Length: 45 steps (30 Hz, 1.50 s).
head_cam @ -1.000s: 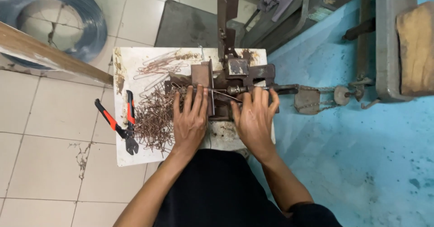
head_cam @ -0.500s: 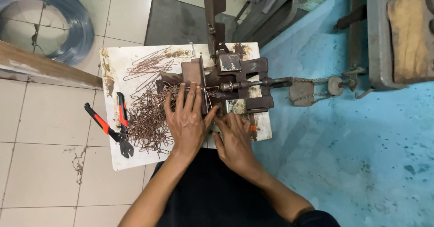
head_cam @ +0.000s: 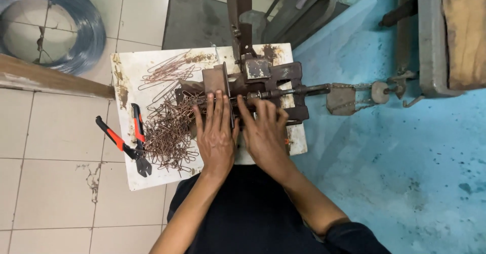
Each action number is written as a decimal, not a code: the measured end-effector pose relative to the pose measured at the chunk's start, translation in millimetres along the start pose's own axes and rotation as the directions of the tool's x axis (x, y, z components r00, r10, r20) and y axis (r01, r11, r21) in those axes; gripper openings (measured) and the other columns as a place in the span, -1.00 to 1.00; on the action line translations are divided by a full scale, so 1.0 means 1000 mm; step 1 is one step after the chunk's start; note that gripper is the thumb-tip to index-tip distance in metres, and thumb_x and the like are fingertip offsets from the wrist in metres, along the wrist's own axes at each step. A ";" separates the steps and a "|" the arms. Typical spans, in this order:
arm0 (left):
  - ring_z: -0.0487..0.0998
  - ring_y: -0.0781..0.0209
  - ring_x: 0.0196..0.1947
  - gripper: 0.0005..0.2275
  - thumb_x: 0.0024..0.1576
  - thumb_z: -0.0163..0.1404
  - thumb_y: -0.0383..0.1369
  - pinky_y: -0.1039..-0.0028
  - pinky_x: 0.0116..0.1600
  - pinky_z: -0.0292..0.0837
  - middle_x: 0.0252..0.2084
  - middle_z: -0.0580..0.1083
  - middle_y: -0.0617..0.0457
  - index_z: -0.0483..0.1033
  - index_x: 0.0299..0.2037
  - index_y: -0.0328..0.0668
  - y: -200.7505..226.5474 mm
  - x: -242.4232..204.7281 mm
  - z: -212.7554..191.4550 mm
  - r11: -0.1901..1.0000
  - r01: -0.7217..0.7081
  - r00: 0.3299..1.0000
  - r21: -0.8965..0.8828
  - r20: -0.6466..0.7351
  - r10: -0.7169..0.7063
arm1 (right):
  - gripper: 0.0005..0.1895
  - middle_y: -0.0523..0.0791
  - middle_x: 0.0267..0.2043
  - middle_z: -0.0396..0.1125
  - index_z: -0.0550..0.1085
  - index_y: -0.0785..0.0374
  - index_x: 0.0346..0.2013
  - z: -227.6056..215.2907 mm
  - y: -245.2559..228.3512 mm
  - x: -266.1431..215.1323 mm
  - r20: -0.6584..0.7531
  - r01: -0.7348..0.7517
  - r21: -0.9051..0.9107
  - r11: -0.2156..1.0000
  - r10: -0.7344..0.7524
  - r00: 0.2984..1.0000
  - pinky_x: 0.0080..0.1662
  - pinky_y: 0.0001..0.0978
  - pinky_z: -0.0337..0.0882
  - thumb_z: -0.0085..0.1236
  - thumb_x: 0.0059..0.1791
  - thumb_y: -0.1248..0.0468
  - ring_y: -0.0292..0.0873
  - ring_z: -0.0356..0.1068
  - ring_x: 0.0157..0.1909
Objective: Operating a manual machine to bend and cut thin metal wires into specific shapes on a workbench.
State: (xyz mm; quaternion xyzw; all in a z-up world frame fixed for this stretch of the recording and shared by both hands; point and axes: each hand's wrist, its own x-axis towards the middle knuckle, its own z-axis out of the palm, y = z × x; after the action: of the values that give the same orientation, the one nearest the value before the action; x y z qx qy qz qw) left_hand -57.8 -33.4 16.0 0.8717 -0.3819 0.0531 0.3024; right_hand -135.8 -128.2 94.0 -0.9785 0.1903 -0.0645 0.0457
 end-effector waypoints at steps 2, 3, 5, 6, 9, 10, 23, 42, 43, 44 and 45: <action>0.05 -0.02 0.54 -0.43 0.21 0.13 -0.30 -0.06 0.56 -0.40 0.49 0.22 -0.12 0.24 0.43 -0.17 0.000 -0.001 0.002 1.000 0.000 1.000 0.012 -0.002 0.000 | -0.29 0.04 0.19 0.12 0.28 0.21 0.39 -0.002 -0.005 0.004 -0.022 0.033 0.018 0.999 -0.033 0.999 0.10 0.13 0.03 0.08 -0.09 0.42 0.13 0.06 0.25; 0.03 0.00 0.55 -0.42 0.21 0.13 -0.30 -0.04 0.57 -0.39 0.49 0.21 -0.12 0.23 0.44 -0.17 0.000 -0.001 0.003 1.000 -0.003 1.000 0.019 -0.003 0.003 | -0.34 0.09 0.27 0.09 0.28 0.26 0.38 -0.002 -0.007 0.007 -0.046 0.062 0.032 0.998 -0.061 0.997 0.13 0.13 0.00 0.01 -0.05 0.46 0.17 0.03 0.31; 0.03 -0.01 0.55 -0.41 0.20 0.14 -0.32 -0.03 0.57 -0.38 0.50 0.19 -0.14 0.22 0.44 -0.18 -0.002 -0.001 0.006 1.000 -0.001 1.000 0.009 -0.007 0.001 | -0.35 0.07 0.28 0.10 0.30 0.26 0.36 0.004 -0.006 0.007 -0.051 0.072 0.000 0.997 -0.072 0.996 0.14 0.12 -0.01 0.02 -0.06 0.44 0.16 0.03 0.34; 0.02 -0.01 0.55 -0.40 0.20 0.14 -0.33 -0.02 0.56 -0.36 0.50 0.18 -0.15 0.21 0.45 -0.19 -0.001 -0.002 0.007 1.000 -0.005 1.000 -0.005 -0.006 0.005 | -0.36 0.06 0.29 0.11 0.32 0.25 0.34 0.006 -0.005 0.006 -0.056 0.073 -0.034 0.997 -0.075 0.996 0.16 0.11 -0.01 0.02 -0.07 0.43 0.15 0.03 0.37; -0.02 -0.02 0.56 -0.38 0.23 0.10 -0.32 0.04 0.58 -0.30 0.53 0.11 -0.17 0.13 0.48 -0.20 -0.001 -0.006 0.008 1.000 -0.007 1.000 0.013 -0.002 0.007 | -0.34 0.05 0.29 0.12 0.33 0.22 0.36 0.015 -0.001 0.004 -0.086 0.044 0.008 0.999 -0.043 0.995 0.16 0.12 -0.01 0.06 -0.08 0.46 0.15 -0.01 0.40; -0.02 -0.02 0.56 -0.38 0.23 0.10 -0.32 0.04 0.58 -0.30 0.53 0.11 -0.17 0.13 0.48 -0.20 0.000 0.002 0.007 1.000 -0.012 1.000 0.014 -0.010 0.012 | -0.34 0.05 0.29 0.12 0.33 0.22 0.36 0.016 0.003 0.008 -0.094 0.046 0.005 0.999 -0.045 0.995 0.16 0.12 -0.01 0.06 -0.08 0.46 0.15 -0.01 0.40; -0.10 -0.06 0.58 -0.37 0.22 0.00 -0.54 0.04 0.58 -0.41 0.56 0.01 -0.23 0.08 0.52 -0.06 0.005 0.004 -0.002 0.997 -0.074 0.993 0.000 0.097 0.074 | -0.36 0.15 0.49 -0.10 0.04 0.26 0.48 0.074 0.173 0.001 -0.286 -0.337 0.785 0.520 0.787 0.547 0.46 0.18 -0.09 -0.06 0.25 -0.02 0.22 -0.10 0.53; -0.11 -0.05 0.59 -0.43 0.24 -0.02 -0.44 0.06 0.58 -0.40 0.57 0.00 -0.21 0.14 0.50 -0.03 0.002 0.006 0.000 0.992 -0.080 0.983 0.099 0.173 0.062 | -0.23 0.27 0.01 0.34 0.33 0.36 0.01 0.115 0.212 0.007 -0.024 -0.538 0.776 0.330 0.867 0.498 0.20 0.12 0.26 -0.33 0.19 -0.36 0.26 0.34 0.13; -0.11 -0.05 0.59 -0.43 0.24 -0.02 -0.44 0.06 0.58 -0.40 0.57 0.00 -0.21 0.14 0.50 -0.03 0.002 0.005 0.000 0.992 -0.076 0.982 0.099 0.177 0.058 | -0.23 0.27 0.01 0.34 0.33 0.36 0.01 0.120 0.217 0.004 -0.020 -0.542 0.773 0.330 0.866 0.499 0.20 0.12 0.26 -0.33 0.19 -0.36 0.26 0.34 0.13; -0.12 -0.04 0.59 -0.44 0.24 -0.02 -0.43 0.06 0.58 -0.42 0.57 0.00 -0.21 0.15 0.49 -0.02 0.002 0.004 0.001 0.991 -0.076 0.981 0.106 0.186 0.055 | -0.21 0.15 -0.11 0.37 0.31 0.31 -0.01 0.126 0.223 0.001 0.007 -0.562 0.763 0.320 0.865 0.502 0.07 0.03 0.30 -0.37 0.17 -0.41 0.15 0.37 0.01; -0.12 -0.04 0.59 -0.45 0.24 -0.02 -0.42 0.06 0.58 -0.43 0.57 0.01 -0.21 0.16 0.48 -0.02 0.001 0.006 0.002 0.991 -0.078 0.980 0.112 0.191 0.056 | -0.19 0.02 -0.23 0.40 0.28 0.26 -0.02 0.130 0.229 0.000 0.030 -0.578 0.754 0.312 0.863 0.505 -0.05 -0.07 0.34 -0.41 0.15 -0.47 0.03 0.39 -0.11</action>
State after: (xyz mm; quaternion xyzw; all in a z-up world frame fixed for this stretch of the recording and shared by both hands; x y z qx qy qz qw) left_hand -55.1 -38.8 16.9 0.8759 -0.4341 0.0037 0.2107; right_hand -200.6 -331.3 -60.9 -0.6530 0.5833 -0.2897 0.3867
